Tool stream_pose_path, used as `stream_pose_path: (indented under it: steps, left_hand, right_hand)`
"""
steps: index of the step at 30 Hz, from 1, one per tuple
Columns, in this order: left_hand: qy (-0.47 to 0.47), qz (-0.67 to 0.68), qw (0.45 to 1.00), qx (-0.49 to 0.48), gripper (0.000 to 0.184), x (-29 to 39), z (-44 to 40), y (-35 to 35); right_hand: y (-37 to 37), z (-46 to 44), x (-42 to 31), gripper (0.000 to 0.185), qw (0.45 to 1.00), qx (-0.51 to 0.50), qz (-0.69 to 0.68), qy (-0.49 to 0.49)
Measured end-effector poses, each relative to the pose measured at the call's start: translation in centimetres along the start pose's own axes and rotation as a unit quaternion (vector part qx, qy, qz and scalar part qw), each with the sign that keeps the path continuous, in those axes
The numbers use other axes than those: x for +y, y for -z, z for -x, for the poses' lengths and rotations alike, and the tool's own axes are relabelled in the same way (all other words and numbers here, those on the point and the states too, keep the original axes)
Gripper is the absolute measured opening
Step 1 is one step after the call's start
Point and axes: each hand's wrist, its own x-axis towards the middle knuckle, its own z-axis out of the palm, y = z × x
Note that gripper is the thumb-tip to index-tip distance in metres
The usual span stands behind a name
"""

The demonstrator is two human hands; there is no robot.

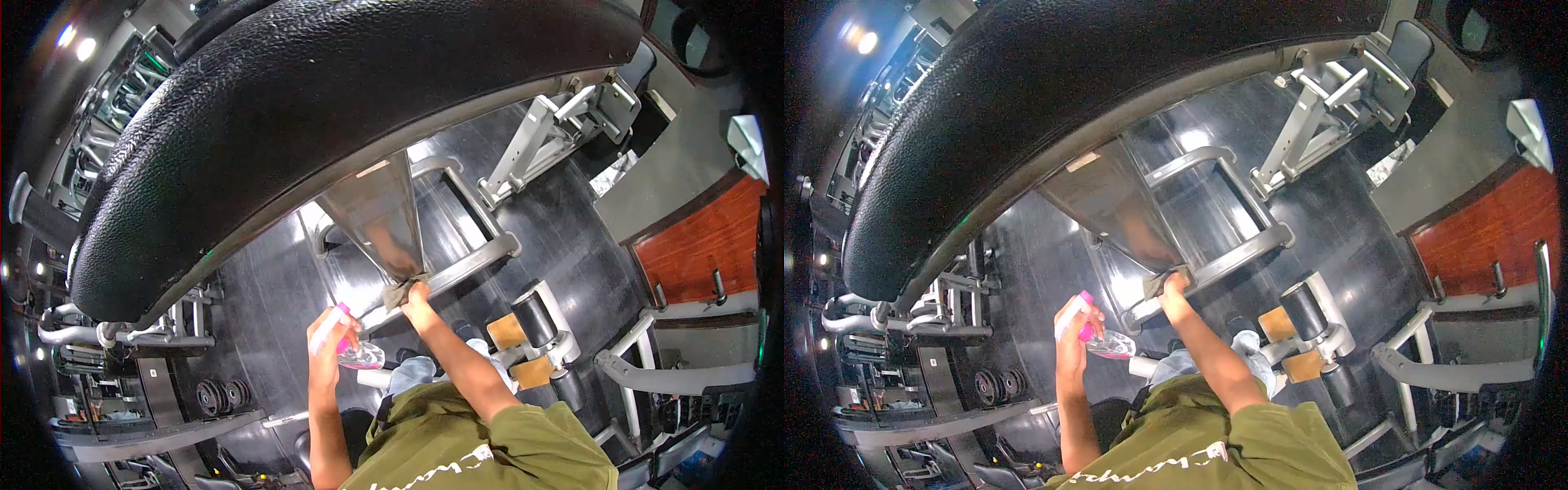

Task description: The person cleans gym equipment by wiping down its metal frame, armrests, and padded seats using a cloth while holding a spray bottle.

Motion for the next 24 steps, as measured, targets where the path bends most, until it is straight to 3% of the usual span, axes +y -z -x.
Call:
stream_pose_path:
  steps: [2,3,5,9,11,17,19,21,22,23,24]
  left_hand:
    - [0.001,-0.002,1.0,0.001,0.023,-0.2,-0.1,0.2]
    - [0.005,-0.005,1.0,0.003,0.023,-0.3,0.0,0.5]
    - [0.012,-0.012,1.0,0.004,0.023,-0.9,0.2,0.9]
    - [0.018,-0.019,1.0,0.003,0.022,-0.8,0.3,0.8]
    - [0.016,-0.017,1.0,0.002,0.022,-0.6,0.5,0.6]
    - [0.013,-0.052,0.999,-0.006,0.026,0.4,1.1,0.4]
    - [0.014,-0.054,0.998,-0.003,0.025,0.5,1.1,0.4]
    - [0.007,-0.025,1.0,-0.004,0.02,0.5,1.0,0.7]
    - [0.008,-0.026,1.0,-0.006,0.02,0.3,1.0,0.9]
    - [0.008,-0.017,1.0,-0.011,0.02,0.1,0.8,0.9]
    - [0.008,-0.006,1.0,-0.018,0.019,-0.2,0.6,0.9]
  right_hand:
    - [-2.6,8.1,-3.5,0.048,0.985,-0.103,-0.072,-0.117]
    - [-4.1,13.1,-5.6,0.048,0.983,-0.112,-0.071,-0.125]
    - [-3.9,13.6,-4.9,0.048,0.979,-0.165,-0.042,-0.111]
    - [-1.9,8.4,-1.5,0.05,0.976,-0.171,-0.086,-0.106]
    - [-0.2,4.2,1.0,0.042,0.963,-0.206,-0.047,-0.169]
    - [-2.8,5.9,-1.7,0.047,0.986,0.013,0.028,-0.162]
    - [-2.7,3.3,-0.5,0.044,0.982,-0.02,-0.084,-0.168]
    - [-1.8,5.7,-3.8,0.042,0.974,-0.05,-0.072,-0.21]
    - [-1.8,7.6,-5.8,0.041,0.967,-0.095,-0.066,-0.228]
    - [0.3,6.7,-6.7,0.038,0.952,-0.202,-0.039,-0.227]
    - [0.8,7.6,-8.7,0.034,0.947,-0.218,-0.079,-0.222]
